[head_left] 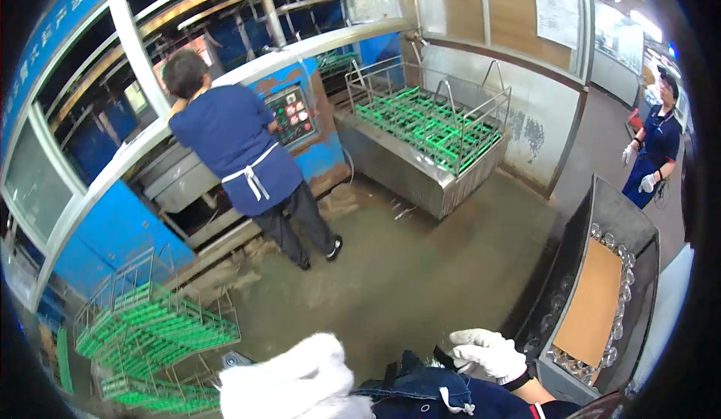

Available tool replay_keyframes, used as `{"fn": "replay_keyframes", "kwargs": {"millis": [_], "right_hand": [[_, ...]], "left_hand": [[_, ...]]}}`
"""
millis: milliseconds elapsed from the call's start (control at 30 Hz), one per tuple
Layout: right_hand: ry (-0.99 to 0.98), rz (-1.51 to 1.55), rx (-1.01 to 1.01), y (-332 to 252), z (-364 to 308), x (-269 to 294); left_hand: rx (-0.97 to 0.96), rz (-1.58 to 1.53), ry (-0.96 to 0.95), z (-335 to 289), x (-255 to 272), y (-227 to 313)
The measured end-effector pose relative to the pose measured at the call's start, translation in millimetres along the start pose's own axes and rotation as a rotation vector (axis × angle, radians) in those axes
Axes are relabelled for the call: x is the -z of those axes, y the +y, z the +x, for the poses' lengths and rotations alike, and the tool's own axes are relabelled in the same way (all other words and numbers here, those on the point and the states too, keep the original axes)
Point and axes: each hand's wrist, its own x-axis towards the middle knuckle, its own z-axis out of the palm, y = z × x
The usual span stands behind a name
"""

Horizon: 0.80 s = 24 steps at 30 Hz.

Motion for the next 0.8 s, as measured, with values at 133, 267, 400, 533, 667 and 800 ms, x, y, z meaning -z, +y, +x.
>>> {"fn": "replay_keyframes", "kwargs": {"millis": [133,267,400,533,667,800], "right_hand": [[0.049,-0.307,-0.035,-37,56,-10],[0.005,-0.150,0.068,-23,133,-12],[0.197,-0.609,0.297,-49,201,-13],[0.378,-0.631,0.099,-80,279,-30],[0.475,-0.602,0.102,-149,349,-43],[0.520,-0.391,0.230,-180,426,-23]], "left_hand": [[-0.227,-0.069,-0.239,-5,-23,-75],[-0.076,-0.024,-0.625,-32,-36,-144],[0.310,0.065,-0.811,-120,-82,-243],[0.548,0.187,-1.178,-226,-88,-322],[0.887,0.047,-1.688,-284,-94,-385],[1.013,-0.139,-1.551,-299,-113,-430]]}}
